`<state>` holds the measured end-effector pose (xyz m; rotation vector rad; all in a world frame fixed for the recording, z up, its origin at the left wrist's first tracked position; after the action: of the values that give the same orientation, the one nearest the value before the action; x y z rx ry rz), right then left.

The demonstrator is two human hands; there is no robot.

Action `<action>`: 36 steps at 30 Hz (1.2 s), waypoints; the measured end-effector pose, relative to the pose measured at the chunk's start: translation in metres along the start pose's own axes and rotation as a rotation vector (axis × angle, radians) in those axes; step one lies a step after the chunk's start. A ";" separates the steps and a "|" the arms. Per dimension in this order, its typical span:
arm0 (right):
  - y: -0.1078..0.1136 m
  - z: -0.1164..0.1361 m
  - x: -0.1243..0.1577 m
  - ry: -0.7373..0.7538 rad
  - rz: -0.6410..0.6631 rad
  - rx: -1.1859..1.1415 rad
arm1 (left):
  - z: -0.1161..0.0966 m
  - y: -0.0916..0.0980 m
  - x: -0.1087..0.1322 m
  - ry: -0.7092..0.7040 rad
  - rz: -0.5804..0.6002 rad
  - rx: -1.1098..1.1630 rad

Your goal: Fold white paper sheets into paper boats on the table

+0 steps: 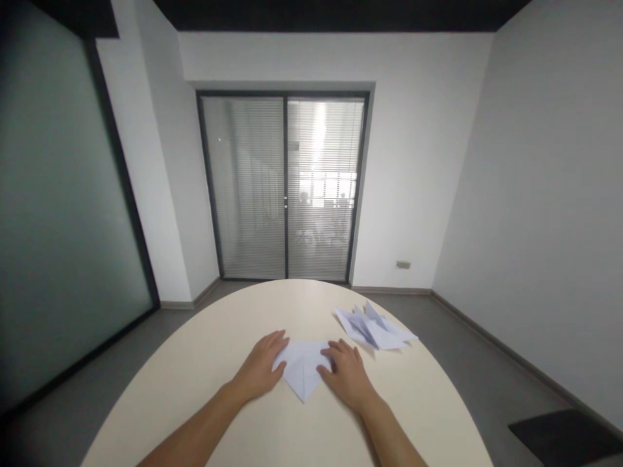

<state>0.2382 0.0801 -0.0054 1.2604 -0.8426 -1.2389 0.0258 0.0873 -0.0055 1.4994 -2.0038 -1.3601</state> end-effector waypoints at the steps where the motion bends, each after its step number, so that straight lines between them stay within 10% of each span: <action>1: 0.004 0.004 0.001 0.023 -0.011 -0.002 | -0.003 -0.002 0.000 -0.023 0.017 0.005; 7: 0.007 0.040 0.011 0.296 0.143 -0.064 | -0.016 -0.014 -0.003 -0.012 0.139 0.019; 15: -0.006 0.040 0.013 0.248 0.280 -0.011 | -0.022 -0.018 -0.003 0.039 0.261 0.035; 36: -0.006 0.007 0.001 0.014 0.056 0.063 | -0.022 -0.016 0.011 -0.112 0.267 0.045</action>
<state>0.2306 0.0782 -0.0106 1.2853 -0.9069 -1.1655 0.0457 0.0664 -0.0101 1.1430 -2.2226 -1.3199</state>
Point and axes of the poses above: each hand's wrist, its own x-axis away from the middle knuckle, its own y-axis out of the back of the hand, z = x × y, the point moved 8 cm from there along -x, towards the middle knuckle, and after that the axes turned 13 degrees about x, right-handed, at the moved point
